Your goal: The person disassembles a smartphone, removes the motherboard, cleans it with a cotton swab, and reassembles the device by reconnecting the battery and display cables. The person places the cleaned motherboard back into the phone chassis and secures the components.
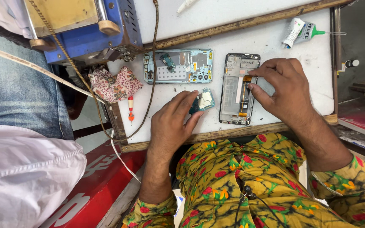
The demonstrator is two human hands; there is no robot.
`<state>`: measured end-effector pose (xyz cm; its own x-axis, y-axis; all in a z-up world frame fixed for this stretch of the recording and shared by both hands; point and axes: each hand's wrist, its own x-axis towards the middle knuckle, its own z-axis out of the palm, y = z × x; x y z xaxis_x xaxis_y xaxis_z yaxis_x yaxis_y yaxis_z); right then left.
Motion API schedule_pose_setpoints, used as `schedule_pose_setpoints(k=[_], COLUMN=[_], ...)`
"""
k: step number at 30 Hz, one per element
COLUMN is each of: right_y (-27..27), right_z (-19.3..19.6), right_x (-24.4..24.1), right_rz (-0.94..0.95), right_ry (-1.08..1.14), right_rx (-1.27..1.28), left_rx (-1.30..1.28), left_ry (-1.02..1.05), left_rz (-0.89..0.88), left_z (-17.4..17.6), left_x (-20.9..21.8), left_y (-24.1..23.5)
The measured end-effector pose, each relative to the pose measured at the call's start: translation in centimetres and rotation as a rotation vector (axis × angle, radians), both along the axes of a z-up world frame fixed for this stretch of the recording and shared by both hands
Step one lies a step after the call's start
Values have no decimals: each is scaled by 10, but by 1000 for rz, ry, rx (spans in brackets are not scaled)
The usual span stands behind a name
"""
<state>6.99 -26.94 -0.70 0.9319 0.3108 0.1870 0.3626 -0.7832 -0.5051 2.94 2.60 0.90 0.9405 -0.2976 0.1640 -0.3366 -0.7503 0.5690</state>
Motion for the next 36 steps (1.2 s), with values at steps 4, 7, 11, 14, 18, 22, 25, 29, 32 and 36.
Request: schedule_pose_setpoints(k=[4, 7, 11, 14, 18, 22, 25, 29, 32, 36], right_y=[-1, -4, -6, -6, -9, -10, -10, -9, -10, -11], right_z=[0, -3, -5, -6, -8, -9, -8, -10, -12, -12], right_x=[2, 2, 1, 3, 3, 4, 6, 7, 7, 9], right_rz=[6, 6, 8, 14, 3, -1, 32, 24, 26, 42], right_ry=[8, -2, 6, 17, 10, 20, 3, 20, 29, 29], right_rx=[25, 59, 119, 153, 180, 200, 171, 165, 159, 148], left_rx=[18, 63, 135, 167, 164, 196, 212, 186, 167, 246], left_ry=[-52, -118, -194, -194, -105, -78, -43, -39, -46, -38], left_rz=[-49, -131, -219, -278, -353, -367, -362, -364, -359, -309], left_z=[8, 10, 5, 1, -5, -10, -13, -17, -17, -16], left_x=[12, 32, 73, 95, 102, 101, 101, 100, 100, 103], left_y=[-12, -26, -49, -62, -72, -74, -75, -74, -74, -70])
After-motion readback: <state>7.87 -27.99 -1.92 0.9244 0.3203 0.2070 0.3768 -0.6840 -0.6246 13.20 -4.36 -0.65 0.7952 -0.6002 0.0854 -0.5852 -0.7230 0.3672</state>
